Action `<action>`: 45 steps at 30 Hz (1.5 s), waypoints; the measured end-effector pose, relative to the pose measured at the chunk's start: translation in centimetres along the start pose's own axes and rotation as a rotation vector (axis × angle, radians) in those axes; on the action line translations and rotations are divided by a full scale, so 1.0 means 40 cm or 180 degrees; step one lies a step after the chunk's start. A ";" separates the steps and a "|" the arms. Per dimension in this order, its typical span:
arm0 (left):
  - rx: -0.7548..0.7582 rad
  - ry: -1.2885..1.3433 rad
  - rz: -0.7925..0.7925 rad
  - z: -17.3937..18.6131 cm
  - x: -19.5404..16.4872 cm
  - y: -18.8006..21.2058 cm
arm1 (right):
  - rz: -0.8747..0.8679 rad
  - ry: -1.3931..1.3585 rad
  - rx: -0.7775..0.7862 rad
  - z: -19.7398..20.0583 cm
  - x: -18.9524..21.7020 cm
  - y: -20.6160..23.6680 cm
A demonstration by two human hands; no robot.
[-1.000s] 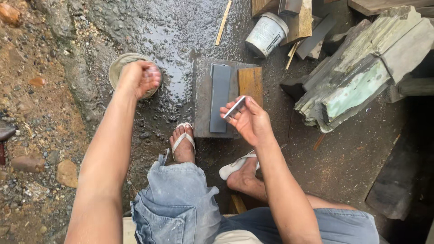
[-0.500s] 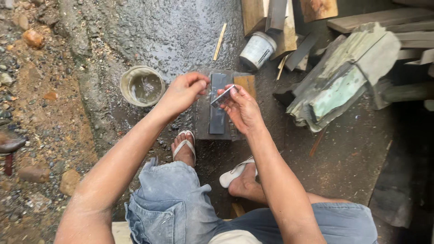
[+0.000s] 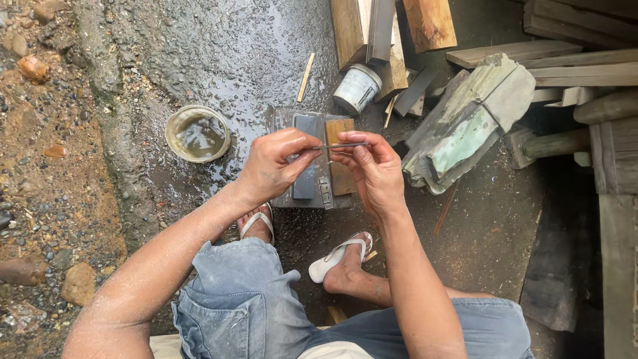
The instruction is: The person sits on the ground and sharpens a small metal part using multiple sharpening stones. They repeatedly rub the metal part against the stones, occasionally dipping it into a container of water to wet the surface before continuing.
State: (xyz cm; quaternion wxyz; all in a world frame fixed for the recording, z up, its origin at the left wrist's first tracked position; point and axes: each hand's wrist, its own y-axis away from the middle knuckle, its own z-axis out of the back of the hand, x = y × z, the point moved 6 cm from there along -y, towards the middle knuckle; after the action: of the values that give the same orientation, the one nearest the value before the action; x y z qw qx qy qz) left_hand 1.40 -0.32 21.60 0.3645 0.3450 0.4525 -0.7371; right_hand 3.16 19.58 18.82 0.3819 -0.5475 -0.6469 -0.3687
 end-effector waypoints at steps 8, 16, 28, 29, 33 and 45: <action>-0.0112 -0.0468 -0.0537 0.032 -0.083 -0.009 | 0.0410 0.1337 -0.0006 -0.018 0.067 0.047; -0.0007 -0.0719 -0.0572 0.004 -0.061 -0.012 | 0.0331 0.1591 0.0039 0.023 0.041 0.047; 0.0120 -0.0605 -0.0341 -0.039 0.017 -0.003 | 0.0136 0.1758 -0.0047 0.074 -0.019 0.046; 0.0111 -0.0409 -0.0192 -0.041 0.032 -0.001 | 0.0167 0.1849 -0.0043 0.072 -0.021 0.048; 0.0191 0.0763 0.0647 -0.062 0.107 0.020 | 0.0304 0.2258 -0.0198 0.062 -0.035 0.059; -0.0507 0.2303 0.2005 -0.173 0.234 0.064 | 0.0401 0.2299 -0.0928 0.009 -0.131 0.076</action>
State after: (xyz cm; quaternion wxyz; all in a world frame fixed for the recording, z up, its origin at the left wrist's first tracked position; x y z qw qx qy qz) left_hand 0.16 3.11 10.25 0.4144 0.6703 0.4788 -0.3868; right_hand 6.73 18.05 14.14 0.5250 -0.4698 -0.3768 -0.6014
